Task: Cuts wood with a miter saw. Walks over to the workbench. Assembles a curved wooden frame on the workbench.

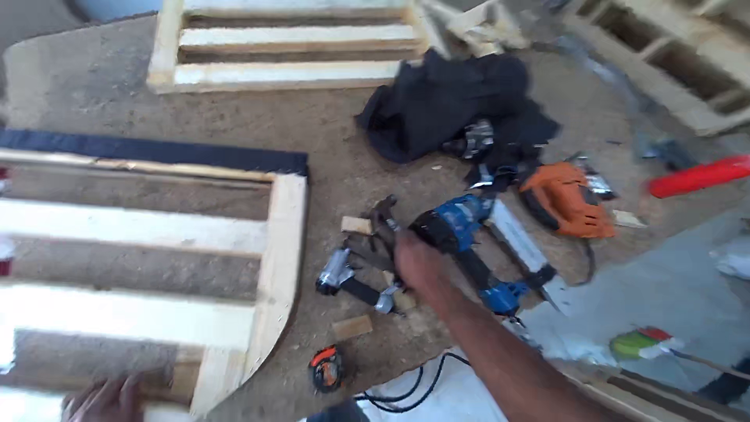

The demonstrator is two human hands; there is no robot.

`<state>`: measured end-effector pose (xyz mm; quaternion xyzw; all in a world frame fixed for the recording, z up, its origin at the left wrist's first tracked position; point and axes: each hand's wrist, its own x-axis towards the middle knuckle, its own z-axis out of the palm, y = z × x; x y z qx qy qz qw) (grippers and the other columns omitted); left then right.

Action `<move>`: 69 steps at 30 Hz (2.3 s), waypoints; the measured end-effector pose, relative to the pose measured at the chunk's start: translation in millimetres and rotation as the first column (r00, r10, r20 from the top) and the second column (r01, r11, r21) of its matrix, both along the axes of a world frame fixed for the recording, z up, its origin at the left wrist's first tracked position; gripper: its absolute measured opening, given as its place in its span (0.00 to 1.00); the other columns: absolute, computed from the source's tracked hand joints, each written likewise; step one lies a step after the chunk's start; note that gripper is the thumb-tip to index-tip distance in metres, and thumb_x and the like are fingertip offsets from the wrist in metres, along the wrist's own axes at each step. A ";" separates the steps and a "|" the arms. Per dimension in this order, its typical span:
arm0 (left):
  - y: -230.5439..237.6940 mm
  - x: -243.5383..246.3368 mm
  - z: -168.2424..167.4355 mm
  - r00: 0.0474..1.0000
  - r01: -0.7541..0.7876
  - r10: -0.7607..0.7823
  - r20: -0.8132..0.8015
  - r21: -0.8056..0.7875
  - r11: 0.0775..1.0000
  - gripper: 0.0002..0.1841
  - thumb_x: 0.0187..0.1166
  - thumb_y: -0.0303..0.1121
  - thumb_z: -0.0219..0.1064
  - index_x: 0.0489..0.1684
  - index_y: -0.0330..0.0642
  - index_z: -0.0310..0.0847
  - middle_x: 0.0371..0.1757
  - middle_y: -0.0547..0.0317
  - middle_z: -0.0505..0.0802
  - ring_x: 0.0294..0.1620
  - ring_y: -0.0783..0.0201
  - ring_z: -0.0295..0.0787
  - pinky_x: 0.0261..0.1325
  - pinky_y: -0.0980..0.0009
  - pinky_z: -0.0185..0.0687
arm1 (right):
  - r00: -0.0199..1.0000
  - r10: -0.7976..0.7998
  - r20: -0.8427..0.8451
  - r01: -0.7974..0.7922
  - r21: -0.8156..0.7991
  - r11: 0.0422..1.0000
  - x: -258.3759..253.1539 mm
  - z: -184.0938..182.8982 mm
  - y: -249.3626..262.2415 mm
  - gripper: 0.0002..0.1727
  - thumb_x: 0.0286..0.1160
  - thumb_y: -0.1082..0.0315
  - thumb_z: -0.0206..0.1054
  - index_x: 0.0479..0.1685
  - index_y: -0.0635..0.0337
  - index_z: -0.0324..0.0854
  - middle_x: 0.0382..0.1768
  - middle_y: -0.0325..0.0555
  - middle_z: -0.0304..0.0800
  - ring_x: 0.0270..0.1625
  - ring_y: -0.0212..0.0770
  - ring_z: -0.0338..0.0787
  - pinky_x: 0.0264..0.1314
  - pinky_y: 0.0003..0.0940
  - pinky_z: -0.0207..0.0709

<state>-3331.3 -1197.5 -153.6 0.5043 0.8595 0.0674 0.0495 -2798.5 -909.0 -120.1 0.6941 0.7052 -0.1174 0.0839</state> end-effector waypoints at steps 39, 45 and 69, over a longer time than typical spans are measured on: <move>-3.5 1.2 16.6 0.984 -0.132 0.127 0.125 0.032 0.991 0.30 0.84 0.55 0.44 0.37 0.46 0.93 0.52 0.54 0.96 0.78 0.48 0.79 0.92 0.43 0.48 | 0.730 -0.062 -0.680 -0.074 -0.169 0.983 -151.8 86.8 -145.0 0.26 0.92 0.46 0.47 0.52 0.58 0.84 0.18 0.40 0.83 0.17 0.39 0.85 0.24 0.41 0.86; -1.1 1.0 15.5 0.987 -0.116 0.107 0.118 0.077 0.990 0.30 0.84 0.54 0.45 0.34 0.46 0.93 0.48 0.53 0.97 0.75 0.47 0.81 0.92 0.44 0.49 | 0.833 -0.116 -0.541 -0.112 -0.370 0.922 -154.8 63.0 -132.3 0.30 0.92 0.41 0.46 0.50 0.59 0.80 0.23 0.47 0.83 0.23 0.45 0.87 0.32 0.48 0.86; -3.8 -0.5 19.9 0.983 -0.135 0.127 0.135 0.056 0.989 0.27 0.84 0.53 0.47 0.32 0.49 0.92 0.47 0.60 0.97 0.77 0.56 0.80 0.94 0.49 0.47 | 0.516 0.028 -0.856 -0.232 -0.108 0.967 -183.0 84.1 -217.2 0.31 0.91 0.43 0.49 0.53 0.67 0.80 0.20 0.37 0.81 0.17 0.34 0.81 0.20 0.36 0.82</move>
